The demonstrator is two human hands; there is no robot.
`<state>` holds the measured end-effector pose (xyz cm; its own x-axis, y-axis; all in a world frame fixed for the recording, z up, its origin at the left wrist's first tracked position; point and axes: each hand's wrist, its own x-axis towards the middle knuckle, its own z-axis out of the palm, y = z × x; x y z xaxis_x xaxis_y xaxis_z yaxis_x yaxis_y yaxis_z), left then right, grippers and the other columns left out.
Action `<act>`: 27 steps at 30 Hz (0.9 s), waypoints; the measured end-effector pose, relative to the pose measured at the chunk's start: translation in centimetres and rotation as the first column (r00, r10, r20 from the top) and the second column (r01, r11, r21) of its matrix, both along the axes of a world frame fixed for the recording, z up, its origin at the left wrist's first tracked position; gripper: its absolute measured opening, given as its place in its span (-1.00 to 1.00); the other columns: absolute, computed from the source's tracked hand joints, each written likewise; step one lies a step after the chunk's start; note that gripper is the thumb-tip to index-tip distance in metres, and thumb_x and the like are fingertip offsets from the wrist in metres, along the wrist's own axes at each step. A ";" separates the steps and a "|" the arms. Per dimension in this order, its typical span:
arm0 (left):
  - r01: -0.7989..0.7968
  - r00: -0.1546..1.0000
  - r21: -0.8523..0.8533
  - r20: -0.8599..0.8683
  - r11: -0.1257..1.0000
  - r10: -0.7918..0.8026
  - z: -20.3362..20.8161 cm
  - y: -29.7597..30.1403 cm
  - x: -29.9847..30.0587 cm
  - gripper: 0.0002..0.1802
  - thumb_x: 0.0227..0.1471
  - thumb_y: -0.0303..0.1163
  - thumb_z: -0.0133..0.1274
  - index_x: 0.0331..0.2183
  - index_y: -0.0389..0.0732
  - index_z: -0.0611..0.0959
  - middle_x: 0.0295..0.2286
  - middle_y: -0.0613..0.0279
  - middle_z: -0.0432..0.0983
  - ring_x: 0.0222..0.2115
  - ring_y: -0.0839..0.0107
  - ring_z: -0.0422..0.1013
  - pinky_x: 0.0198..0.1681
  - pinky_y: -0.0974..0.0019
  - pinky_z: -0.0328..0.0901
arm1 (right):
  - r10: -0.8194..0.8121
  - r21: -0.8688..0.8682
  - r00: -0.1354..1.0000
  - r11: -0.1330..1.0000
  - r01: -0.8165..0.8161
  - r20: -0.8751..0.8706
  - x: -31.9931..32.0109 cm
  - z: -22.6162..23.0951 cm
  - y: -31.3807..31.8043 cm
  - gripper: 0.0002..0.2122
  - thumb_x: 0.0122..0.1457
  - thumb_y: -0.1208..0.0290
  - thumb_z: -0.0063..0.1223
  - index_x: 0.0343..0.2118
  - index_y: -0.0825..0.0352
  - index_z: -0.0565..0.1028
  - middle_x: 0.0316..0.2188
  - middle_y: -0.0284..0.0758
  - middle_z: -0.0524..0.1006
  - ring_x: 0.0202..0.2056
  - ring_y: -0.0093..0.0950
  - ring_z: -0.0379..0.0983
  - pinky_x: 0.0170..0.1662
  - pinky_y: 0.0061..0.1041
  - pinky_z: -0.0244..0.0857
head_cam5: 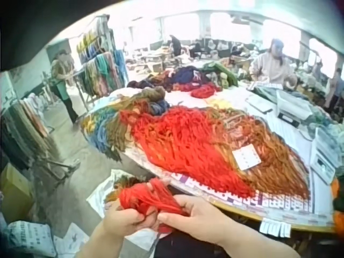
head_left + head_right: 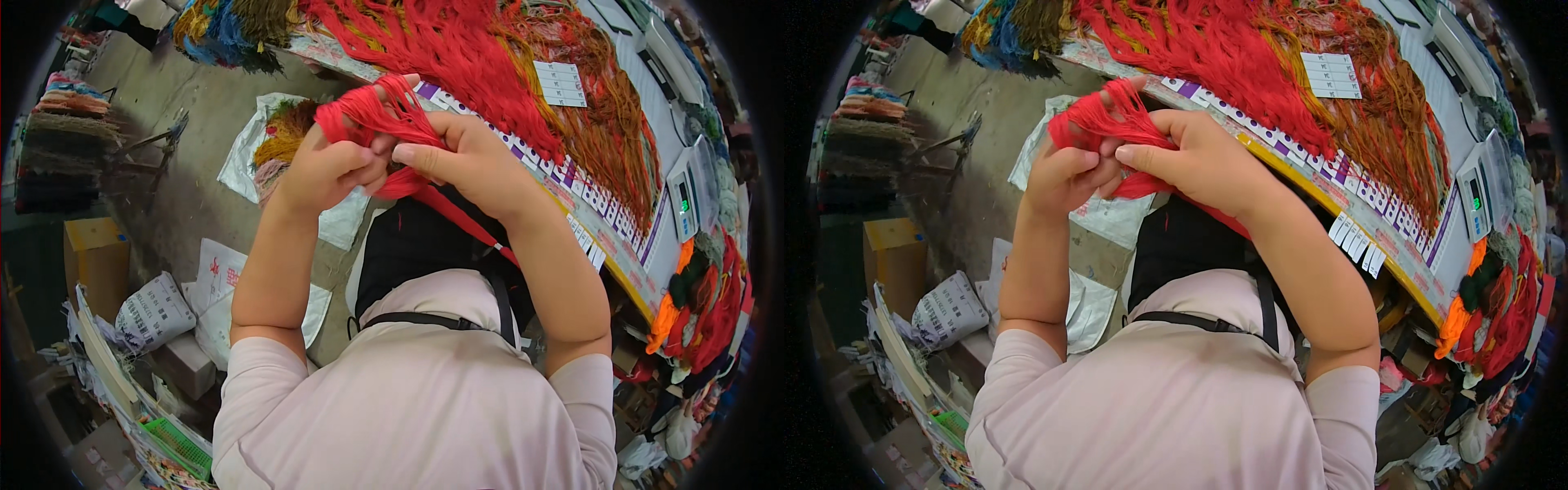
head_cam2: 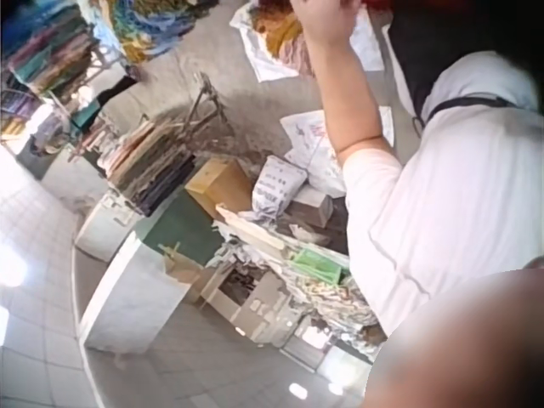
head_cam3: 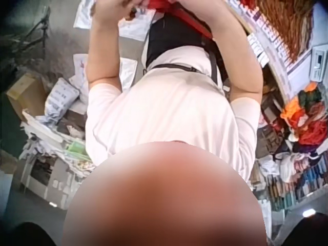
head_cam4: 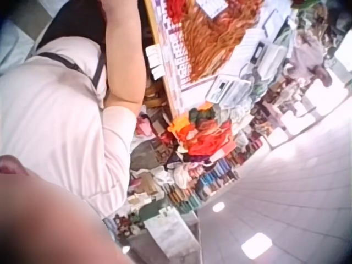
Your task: The recorder is weighing bundles of yarn on a digital scale and attaching labels to them on a workspace table.
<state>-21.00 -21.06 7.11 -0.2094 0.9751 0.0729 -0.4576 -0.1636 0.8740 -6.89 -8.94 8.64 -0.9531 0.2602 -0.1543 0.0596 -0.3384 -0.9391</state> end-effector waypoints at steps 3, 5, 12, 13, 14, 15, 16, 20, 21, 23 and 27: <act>0.202 0.977 -0.203 -0.030 0.958 -0.212 -0.4 -1.2 -1.4 -0.61 0.04 -0.29 0.01 -0.14 -0.36 0.51 -0.67 0.52 0.18 -0.77 0.74 -0.03 -0.71 0.59 -0.12 | 0.061 -0.072 0.998 0.995 -0.062 -0.018 0.3 0.7 3.4 -0.80 0.17 0.32 0.03 -0.37 0.39 0.51 -0.56 -0.42 0.50 -0.60 -0.70 0.31 -0.51 -0.71 0.18; 0.193 0.981 -0.367 0.050 0.910 -0.188 -0.9 -3.1 -3.7 -0.74 0.11 -0.29 -0.04 -0.48 -0.26 0.54 -0.75 0.54 0.08 -0.80 0.73 -0.07 -0.76 0.56 -0.16 | -0.080 -0.296 0.979 0.955 0.022 -0.185 1.5 1.3 6.8 -0.79 0.22 0.33 -0.07 -0.34 0.40 0.50 -0.74 -0.57 0.18 -0.70 -0.72 0.08 -0.62 -0.69 -0.04; -0.369 0.769 -0.097 0.526 0.924 0.363 -5.6 -15.8 -15.6 -0.79 0.25 -0.37 -0.28 -0.44 -0.11 0.38 -0.77 0.54 -0.10 -0.84 0.71 -0.19 -0.81 0.51 -0.27 | -0.555 -0.464 0.752 0.803 0.374 -0.356 14.8 3.8 25.3 -0.75 0.28 0.46 -0.27 -0.12 0.55 0.33 -0.71 -0.57 0.01 -0.71 -0.72 -0.12 -0.66 -0.70 -0.20; -0.470 0.705 -0.175 0.516 0.865 0.487 -5.9 -17.5 -17.0 -0.78 0.25 -0.37 -0.28 -0.45 -0.14 0.38 -0.77 0.52 -0.10 -0.84 0.70 -0.19 -0.80 0.51 -0.27 | -0.633 -0.446 0.712 0.755 0.481 -0.305 16.8 4.8 26.6 -0.75 0.28 0.46 -0.29 -0.13 0.56 0.34 -0.71 -0.57 0.01 -0.71 -0.72 -0.11 -0.66 -0.70 -0.19; -0.498 0.688 -0.162 0.525 0.852 0.502 -6.1 -20.3 -18.6 -0.77 0.25 -0.36 -0.27 -0.45 -0.16 0.38 -0.77 0.51 -0.09 -0.83 0.69 -0.19 -0.80 0.51 -0.27 | -0.694 -0.435 0.673 0.705 0.560 -0.257 17.9 5.2 28.2 -0.75 0.29 0.46 -0.30 -0.14 0.56 0.34 -0.71 -0.56 0.02 -0.71 -0.71 -0.11 -0.66 -0.69 -0.19; -0.511 0.672 -0.148 0.546 0.847 0.501 -7.3 -22.3 -20.6 -0.76 0.25 -0.36 -0.27 -0.46 -0.18 0.39 -0.77 0.50 -0.08 -0.83 0.68 -0.19 -0.79 0.51 -0.26 | -0.714 -0.416 0.654 0.689 0.593 -0.250 19.6 5.6 29.9 -0.75 0.28 0.47 -0.32 -0.15 0.57 0.35 -0.71 -0.56 0.02 -0.71 -0.71 -0.11 -0.66 -0.69 -0.20; -0.507 0.669 -0.131 0.563 0.852 0.485 -8.5 -23.7 -22.4 -0.76 0.25 -0.36 -0.27 -0.45 -0.20 0.39 -0.77 0.50 -0.07 -0.83 0.68 -0.19 -0.79 0.51 -0.26 | -0.734 -0.396 0.635 0.672 0.626 -0.243 21.3 5.9 32.0 -0.75 0.28 0.48 -0.33 -0.17 0.57 0.35 -0.71 -0.56 0.02 -0.71 -0.70 -0.11 -0.66 -0.68 -0.20; -0.724 0.393 -0.344 0.507 0.598 0.767 -13.0 -28.6 -29.4 -0.74 0.23 -0.40 -0.26 -0.50 -0.21 0.40 -0.77 0.48 -0.09 -0.82 0.66 -0.18 -0.75 0.49 -0.24 | -0.914 -0.273 0.384 0.407 0.872 -0.134 26.4 9.6 36.9 -0.75 0.29 0.47 -0.30 -0.18 0.58 0.38 -0.73 -0.53 0.04 -0.73 -0.70 -0.13 -0.65 -0.66 -0.23; -0.721 0.329 -0.373 0.558 0.584 0.762 -14.4 -31.4 -31.9 -0.77 0.18 -0.45 -0.24 -0.52 -0.22 0.39 -0.77 0.48 -0.10 -0.81 0.64 -0.18 -0.73 0.48 -0.23 | -0.924 -0.244 0.362 0.382 0.891 -0.123 27.9 10.4 38.4 -0.75 0.29 0.47 -0.30 -0.18 0.57 0.38 -0.73 -0.54 0.03 -0.73 -0.69 -0.13 -0.66 -0.66 -0.23; -0.780 0.132 -0.440 0.579 0.445 0.804 -14.8 -38.3 -36.0 -0.82 0.10 -0.48 -0.23 -0.53 -0.14 0.39 -0.77 0.49 -0.09 -0.80 0.63 -0.16 -0.71 0.47 -0.20 | -0.971 -0.218 0.230 0.238 0.946 -0.064 29.6 10.8 40.7 -0.75 0.30 0.45 -0.28 -0.18 0.55 0.40 -0.76 -0.56 0.02 -0.75 -0.69 -0.15 -0.66 -0.66 -0.23; -0.790 -0.167 -0.610 0.318 0.066 0.933 -16.4 -38.9 -38.6 -0.80 -0.03 -0.51 -0.24 -0.60 0.01 0.34 -0.77 0.48 -0.07 -0.78 0.57 -0.08 -0.59 0.40 -0.04 | -0.979 -0.125 0.183 0.194 0.973 -0.094 37.3 15.4 42.1 -0.73 0.32 0.42 -0.32 -0.15 0.52 0.40 -0.76 -0.56 -0.01 -0.75 -0.70 -0.16 -0.66 -0.68 -0.23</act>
<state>-59.63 -60.00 -9.32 -0.7783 -0.1567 -0.6080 -0.3097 -0.7466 0.5888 30.44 33.21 24.04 0.0567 0.9938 -0.0958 -0.4506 -0.0602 -0.8907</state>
